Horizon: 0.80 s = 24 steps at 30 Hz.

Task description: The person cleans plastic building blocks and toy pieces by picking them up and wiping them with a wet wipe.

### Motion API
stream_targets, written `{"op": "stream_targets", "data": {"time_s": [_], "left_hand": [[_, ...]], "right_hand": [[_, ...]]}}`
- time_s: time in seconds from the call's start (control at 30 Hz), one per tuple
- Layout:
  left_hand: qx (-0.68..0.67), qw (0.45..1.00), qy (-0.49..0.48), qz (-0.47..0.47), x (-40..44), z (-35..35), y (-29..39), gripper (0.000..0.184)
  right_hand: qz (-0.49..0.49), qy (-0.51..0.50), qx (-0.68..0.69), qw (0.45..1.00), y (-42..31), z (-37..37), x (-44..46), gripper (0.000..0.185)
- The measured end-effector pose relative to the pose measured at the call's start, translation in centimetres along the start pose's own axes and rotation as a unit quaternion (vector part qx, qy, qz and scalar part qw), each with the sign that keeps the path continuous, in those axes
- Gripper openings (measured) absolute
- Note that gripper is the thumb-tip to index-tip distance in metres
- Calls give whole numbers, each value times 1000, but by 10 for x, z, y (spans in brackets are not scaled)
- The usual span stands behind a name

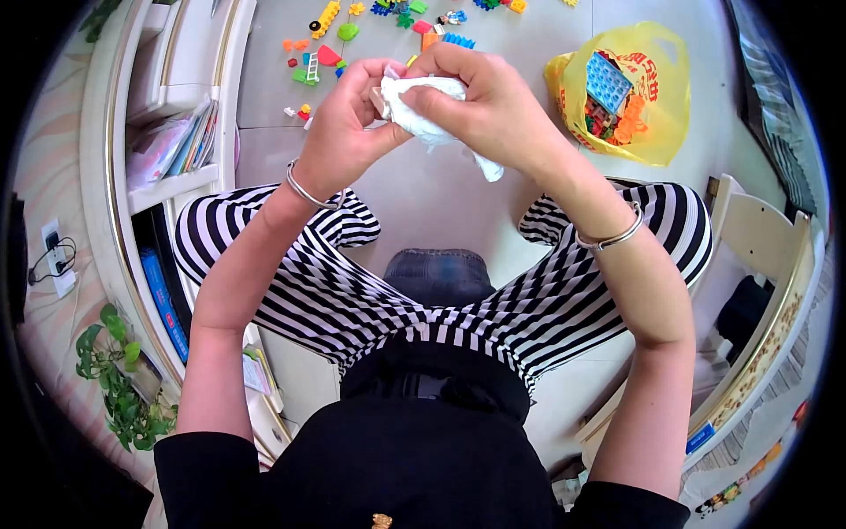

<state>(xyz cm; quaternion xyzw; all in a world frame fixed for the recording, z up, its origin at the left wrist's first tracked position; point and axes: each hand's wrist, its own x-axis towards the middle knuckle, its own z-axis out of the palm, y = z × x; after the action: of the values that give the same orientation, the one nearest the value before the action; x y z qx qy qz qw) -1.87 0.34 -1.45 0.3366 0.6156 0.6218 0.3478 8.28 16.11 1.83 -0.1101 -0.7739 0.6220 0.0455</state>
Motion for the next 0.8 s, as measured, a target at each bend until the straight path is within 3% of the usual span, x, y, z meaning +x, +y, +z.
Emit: {"op": "stream_targets", "data": {"time_s": [0.07, 0.13, 0.2, 0.27, 0.37, 0.4, 0.47, 0.5, 0.53, 0.57, 0.67, 0.73, 0.8], "left_hand": [[120, 991, -19, 63, 0, -1, 8, 52], [133, 988, -20, 79, -1, 1, 8, 54], [146, 985, -17, 91, -1, 2, 10, 56], [157, 983, -21, 90, -1, 2, 14, 64], [192, 974, -36, 113, 1, 3, 9, 73], [192, 974, -39, 114, 1, 4, 8, 73], [206, 972, -34, 108, -3, 5, 9, 77], [190, 980, -49, 42, -5, 3, 14, 78], [191, 980, -48, 41, -5, 2, 13, 78], [185, 979, -42, 74, -5, 2, 11, 77], [190, 974, -38, 114, -4, 4, 7, 76], [207, 970, -40, 125, -5, 4, 7, 74], [163, 983, -36, 75, -6, 4, 7, 72]], "right_hand": [[4, -19, 8, 1000, 4, -2, -1, 19], [8, -38, 14, 999, 4, -9, -1, 19], [-12, -6, -99, 995, 1, -18, -1, 19], [-24, 35, -131, 991, -3, -19, 1, 20], [-78, 25, -112, 990, -7, -6, -2, 21], [-167, 11, -138, 976, -3, 2, -2, 22], [-126, -3, -223, 967, -5, -3, -3, 22], [-100, 28, -256, 961, -4, -10, -1, 22], [-72, 57, -288, 953, -4, -17, 2, 21], [-40, 77, -236, 968, -4, -21, 3, 21], [-96, 48, -183, 977, -2, -10, 0, 21], [-117, 28, -213, 970, -1, -8, -1, 21], [-70, 58, -320, 943, 0, -21, 4, 21]]}}
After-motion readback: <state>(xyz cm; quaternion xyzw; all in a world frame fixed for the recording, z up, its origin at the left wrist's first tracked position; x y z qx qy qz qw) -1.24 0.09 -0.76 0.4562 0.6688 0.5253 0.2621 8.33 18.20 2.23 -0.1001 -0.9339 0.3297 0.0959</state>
